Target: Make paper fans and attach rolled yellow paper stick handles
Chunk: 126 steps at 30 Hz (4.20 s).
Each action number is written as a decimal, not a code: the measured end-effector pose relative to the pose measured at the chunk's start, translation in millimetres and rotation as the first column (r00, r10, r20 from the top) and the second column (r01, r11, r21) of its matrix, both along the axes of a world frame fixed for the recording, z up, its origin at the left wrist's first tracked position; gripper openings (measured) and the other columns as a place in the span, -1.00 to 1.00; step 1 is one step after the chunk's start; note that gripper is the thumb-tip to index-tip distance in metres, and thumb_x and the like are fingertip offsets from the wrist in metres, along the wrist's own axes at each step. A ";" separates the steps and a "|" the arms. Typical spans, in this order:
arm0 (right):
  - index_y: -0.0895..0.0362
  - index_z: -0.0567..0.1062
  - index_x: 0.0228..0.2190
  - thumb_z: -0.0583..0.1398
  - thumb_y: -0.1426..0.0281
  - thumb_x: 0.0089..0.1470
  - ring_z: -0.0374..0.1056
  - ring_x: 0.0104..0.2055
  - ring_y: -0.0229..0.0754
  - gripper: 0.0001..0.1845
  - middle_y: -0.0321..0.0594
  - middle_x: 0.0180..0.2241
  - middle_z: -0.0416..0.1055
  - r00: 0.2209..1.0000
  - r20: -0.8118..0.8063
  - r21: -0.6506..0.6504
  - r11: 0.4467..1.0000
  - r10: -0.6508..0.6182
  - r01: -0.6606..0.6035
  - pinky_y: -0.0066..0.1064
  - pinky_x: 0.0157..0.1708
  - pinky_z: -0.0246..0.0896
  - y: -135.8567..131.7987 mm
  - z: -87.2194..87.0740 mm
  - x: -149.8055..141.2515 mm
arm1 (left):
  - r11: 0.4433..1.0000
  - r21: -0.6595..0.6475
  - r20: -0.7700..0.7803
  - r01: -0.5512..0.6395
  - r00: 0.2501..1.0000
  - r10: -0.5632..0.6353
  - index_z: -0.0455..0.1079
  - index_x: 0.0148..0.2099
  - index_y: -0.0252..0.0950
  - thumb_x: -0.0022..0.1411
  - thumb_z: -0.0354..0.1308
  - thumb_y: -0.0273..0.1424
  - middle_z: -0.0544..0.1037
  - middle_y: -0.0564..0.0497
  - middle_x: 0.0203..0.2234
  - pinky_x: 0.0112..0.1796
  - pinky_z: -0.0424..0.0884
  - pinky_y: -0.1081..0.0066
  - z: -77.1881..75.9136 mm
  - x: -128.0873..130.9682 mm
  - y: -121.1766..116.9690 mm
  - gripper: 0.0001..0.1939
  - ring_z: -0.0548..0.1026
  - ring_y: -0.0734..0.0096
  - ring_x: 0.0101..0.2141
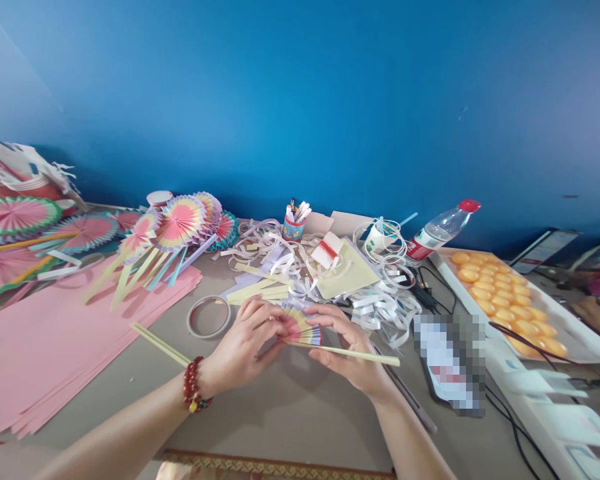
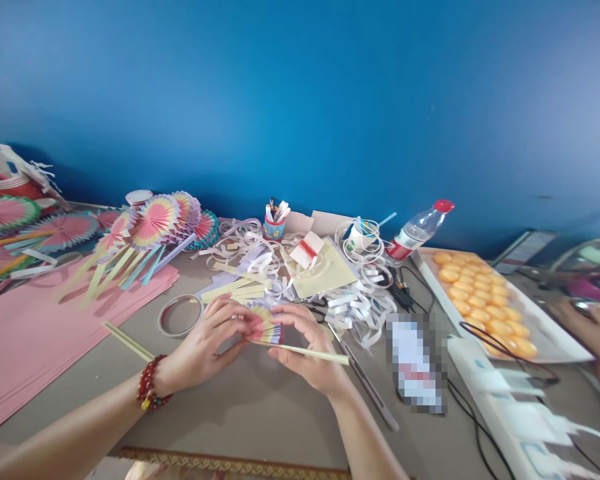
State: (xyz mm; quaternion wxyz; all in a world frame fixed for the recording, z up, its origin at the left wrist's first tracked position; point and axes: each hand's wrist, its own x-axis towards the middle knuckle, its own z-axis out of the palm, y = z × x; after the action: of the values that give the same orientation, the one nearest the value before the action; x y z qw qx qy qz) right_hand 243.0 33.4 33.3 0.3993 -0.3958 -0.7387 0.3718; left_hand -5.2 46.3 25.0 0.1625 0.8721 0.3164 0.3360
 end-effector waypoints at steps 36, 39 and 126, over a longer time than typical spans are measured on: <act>0.03 0.56 -0.30 0.18 0.25 0.25 0.47 -0.13 -0.02 -0.83 -0.16 -0.21 0.54 0.931 0.011 0.275 0.896 -0.366 0.349 -0.24 -0.11 0.33 6.5 -9.5 19.1 | 0.988 0.012 -0.634 -0.155 0.763 0.128 0.43 -0.15 -0.24 0.31 0.00 -0.55 0.51 -0.07 -0.16 -0.02 0.34 0.17 38.6 -116.8 -29.1 -0.80 0.42 0.18 -0.06; 0.02 0.56 -0.31 0.17 0.26 0.25 0.46 -0.13 -0.03 -0.83 -0.17 -0.22 0.54 0.941 0.022 0.253 0.913 -0.338 0.322 -0.25 -0.11 0.33 3.1 -7.4 16.4 | 0.983 -0.010 -0.646 -0.181 0.752 0.132 0.42 -0.05 -0.22 0.26 0.10 -0.53 0.49 -0.08 -0.07 -0.01 0.34 0.16 23.8 -133.1 -47.8 -0.76 0.40 0.14 -0.01; 0.04 0.48 -0.16 0.15 0.55 0.15 0.45 -0.28 -0.22 -0.75 -0.23 -0.12 0.47 0.550 0.810 0.141 0.978 -0.204 0.155 -0.46 -0.39 0.17 -21.2 2.7 -16.4 | 0.941 -0.290 -0.127 -0.172 0.982 0.140 0.31 0.17 -0.19 0.33 0.12 -0.16 0.49 -0.15 0.05 0.07 0.38 0.09 -23.6 -22.1 17.6 -0.58 0.47 0.08 0.05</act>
State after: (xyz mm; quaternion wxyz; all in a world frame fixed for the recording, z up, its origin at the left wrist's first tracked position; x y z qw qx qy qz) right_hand 226.7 12.2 36.0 0.0574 -0.5853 -0.8044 0.0835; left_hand -27.3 63.9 1.4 0.2491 0.8258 0.4399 0.2500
